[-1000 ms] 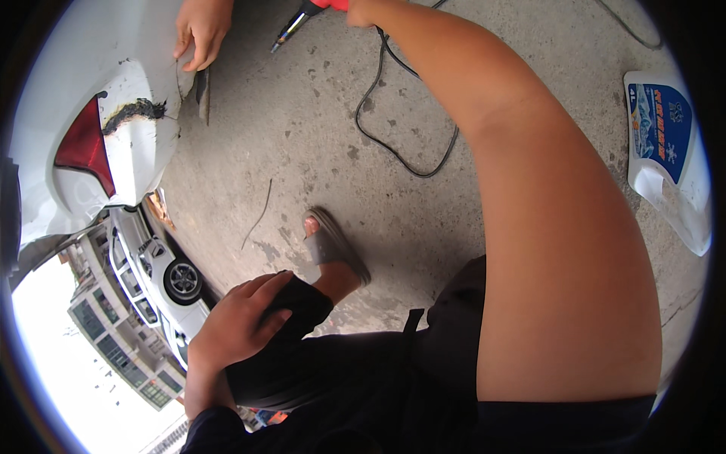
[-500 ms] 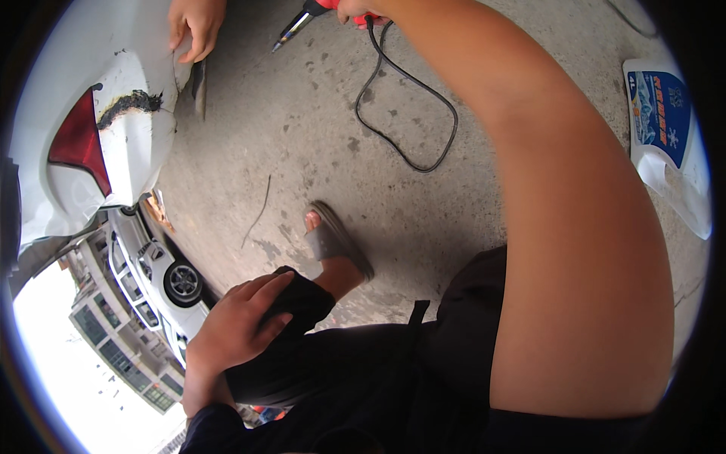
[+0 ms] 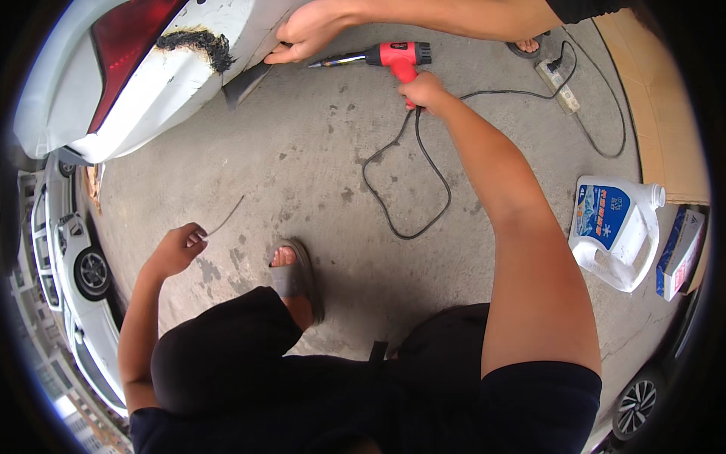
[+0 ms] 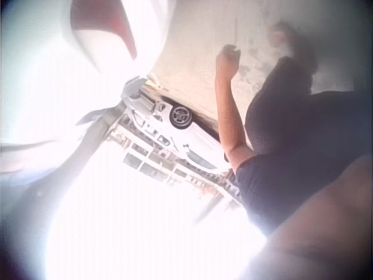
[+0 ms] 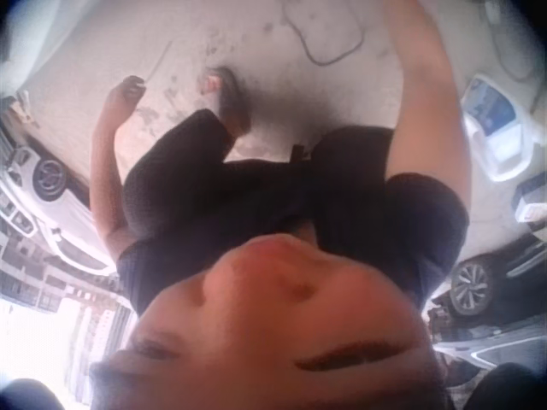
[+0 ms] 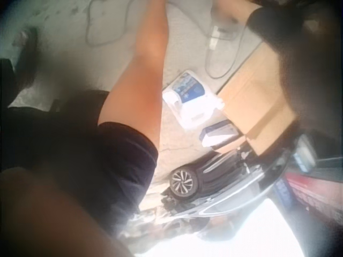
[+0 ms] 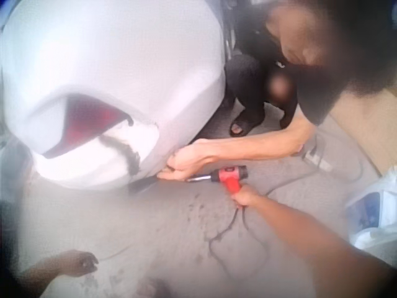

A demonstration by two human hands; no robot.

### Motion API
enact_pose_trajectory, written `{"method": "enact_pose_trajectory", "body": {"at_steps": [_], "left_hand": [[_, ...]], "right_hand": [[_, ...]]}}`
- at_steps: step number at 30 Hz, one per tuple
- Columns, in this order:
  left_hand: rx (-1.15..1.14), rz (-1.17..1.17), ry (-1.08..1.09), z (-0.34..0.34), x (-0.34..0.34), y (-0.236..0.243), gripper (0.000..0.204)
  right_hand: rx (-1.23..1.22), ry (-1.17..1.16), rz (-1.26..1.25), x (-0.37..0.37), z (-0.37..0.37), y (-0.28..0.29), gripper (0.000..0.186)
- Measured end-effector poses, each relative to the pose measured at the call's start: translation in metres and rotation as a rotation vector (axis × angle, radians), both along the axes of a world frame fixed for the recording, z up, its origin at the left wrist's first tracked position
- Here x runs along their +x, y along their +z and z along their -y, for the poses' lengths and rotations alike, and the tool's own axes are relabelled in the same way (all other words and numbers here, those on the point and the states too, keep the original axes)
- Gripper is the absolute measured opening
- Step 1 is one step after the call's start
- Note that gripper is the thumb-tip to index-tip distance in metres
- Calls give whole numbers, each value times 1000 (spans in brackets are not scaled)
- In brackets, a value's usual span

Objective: The person uses a heat gun to apply heat to a damaged area on the rear bumper of a white car while another person assists by holding the bumper. The person then uses a metal rod to press and smooth the heated section.

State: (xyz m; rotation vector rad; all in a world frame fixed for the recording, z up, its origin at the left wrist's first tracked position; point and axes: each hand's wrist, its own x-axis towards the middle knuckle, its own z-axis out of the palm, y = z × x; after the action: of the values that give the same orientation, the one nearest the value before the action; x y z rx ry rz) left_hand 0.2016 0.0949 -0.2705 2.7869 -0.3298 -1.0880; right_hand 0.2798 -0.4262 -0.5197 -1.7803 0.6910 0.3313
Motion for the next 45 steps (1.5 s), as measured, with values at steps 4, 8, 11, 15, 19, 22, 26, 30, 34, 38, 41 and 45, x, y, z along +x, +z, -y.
{"method": "enact_pose_trajectory", "body": {"at_steps": [4,8,11,15,19,22,26,30,34,38,41,45], "left_hand": [[-158,341,92,-52,-5,-123,27],[-345,273,68,-33,-13,-171,34],[-567,223,-104,10,-9,-183,37],[-788,28,-327,67,-1,-195,37],[-765,-19,-464,107,14,-195,37],[-780,-79,-454,123,23,-193,37],[-756,-58,-553,126,33,-192,35],[-645,2,-628,129,40,-176,33],[-563,-38,-604,156,37,-132,30],[-419,-14,-481,200,25,-85,29],[-304,-14,-336,224,9,-56,30],[-399,-265,245,240,-3,-27,31]], "right_hand": [[-103,11,64,21,-7,-4,38],[-533,164,40,29,-17,9,47],[-916,298,7,13,-23,29,49],[-899,548,-38,-33,-26,61,50],[-798,812,-303,-90,-6,109,52],[-771,860,-431,-138,18,146,51],[-779,852,-567,-165,51,145,51],[-818,893,-446,-182,77,115,51],[-675,1112,-447,-164,96,90,46],[-595,1158,-667,-87,94,70,32],[-884,1657,-548,-43,47,62,26],[-877,1802,-363,-40,-35,77,28]]}}
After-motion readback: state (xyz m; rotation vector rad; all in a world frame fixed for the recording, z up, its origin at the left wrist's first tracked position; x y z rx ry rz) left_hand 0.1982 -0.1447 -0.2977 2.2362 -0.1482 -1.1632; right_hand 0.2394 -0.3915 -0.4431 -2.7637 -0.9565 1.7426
